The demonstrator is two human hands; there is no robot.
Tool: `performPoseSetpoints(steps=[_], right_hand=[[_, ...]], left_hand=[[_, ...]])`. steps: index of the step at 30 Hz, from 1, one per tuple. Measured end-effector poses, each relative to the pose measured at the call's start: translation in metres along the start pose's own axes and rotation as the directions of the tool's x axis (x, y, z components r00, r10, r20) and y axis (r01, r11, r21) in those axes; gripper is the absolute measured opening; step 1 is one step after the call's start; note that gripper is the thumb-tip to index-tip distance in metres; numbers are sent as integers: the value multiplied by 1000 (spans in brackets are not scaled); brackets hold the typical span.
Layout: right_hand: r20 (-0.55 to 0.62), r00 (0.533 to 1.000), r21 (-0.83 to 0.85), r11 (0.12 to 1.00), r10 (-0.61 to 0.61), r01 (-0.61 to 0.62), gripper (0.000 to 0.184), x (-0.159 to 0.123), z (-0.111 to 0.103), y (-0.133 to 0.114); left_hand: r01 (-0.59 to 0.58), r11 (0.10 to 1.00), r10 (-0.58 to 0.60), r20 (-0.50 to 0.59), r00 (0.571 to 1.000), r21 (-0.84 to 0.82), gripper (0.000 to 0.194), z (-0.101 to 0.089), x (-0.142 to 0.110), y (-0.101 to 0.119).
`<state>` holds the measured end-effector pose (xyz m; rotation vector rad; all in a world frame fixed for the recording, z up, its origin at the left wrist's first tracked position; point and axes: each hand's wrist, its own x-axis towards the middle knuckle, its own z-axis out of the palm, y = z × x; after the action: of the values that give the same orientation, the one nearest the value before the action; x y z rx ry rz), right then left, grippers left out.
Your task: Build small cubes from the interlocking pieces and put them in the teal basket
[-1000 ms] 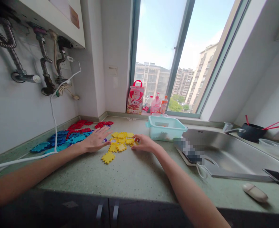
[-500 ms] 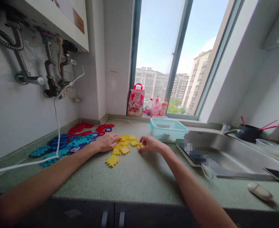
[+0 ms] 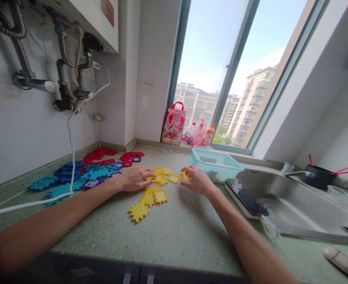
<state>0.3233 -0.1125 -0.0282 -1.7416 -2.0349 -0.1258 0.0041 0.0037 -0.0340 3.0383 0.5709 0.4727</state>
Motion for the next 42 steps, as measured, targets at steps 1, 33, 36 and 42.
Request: performPoseSetpoints(steps=[1,33,36,42], right_hand=[[-19,1000,25,1000,10,-10,37,1,4,0],[-67,996,307,948,-64,81,33,-1,21,-24],[68,965,546,819,-254,177,35,-8,11,-46],[233,889,627,759,-395,173,38,-16,9,-64]], left_hand=[[4,1000,-4,-19,1000,-7,37,1,0,-3],[151,988,-151,-182,972,-10,40,-7,2,-4],[106,993,-115,-211,971,-52,47,0,7,1],[6,996,-16,-116,993,-93,36,12,19,-1]])
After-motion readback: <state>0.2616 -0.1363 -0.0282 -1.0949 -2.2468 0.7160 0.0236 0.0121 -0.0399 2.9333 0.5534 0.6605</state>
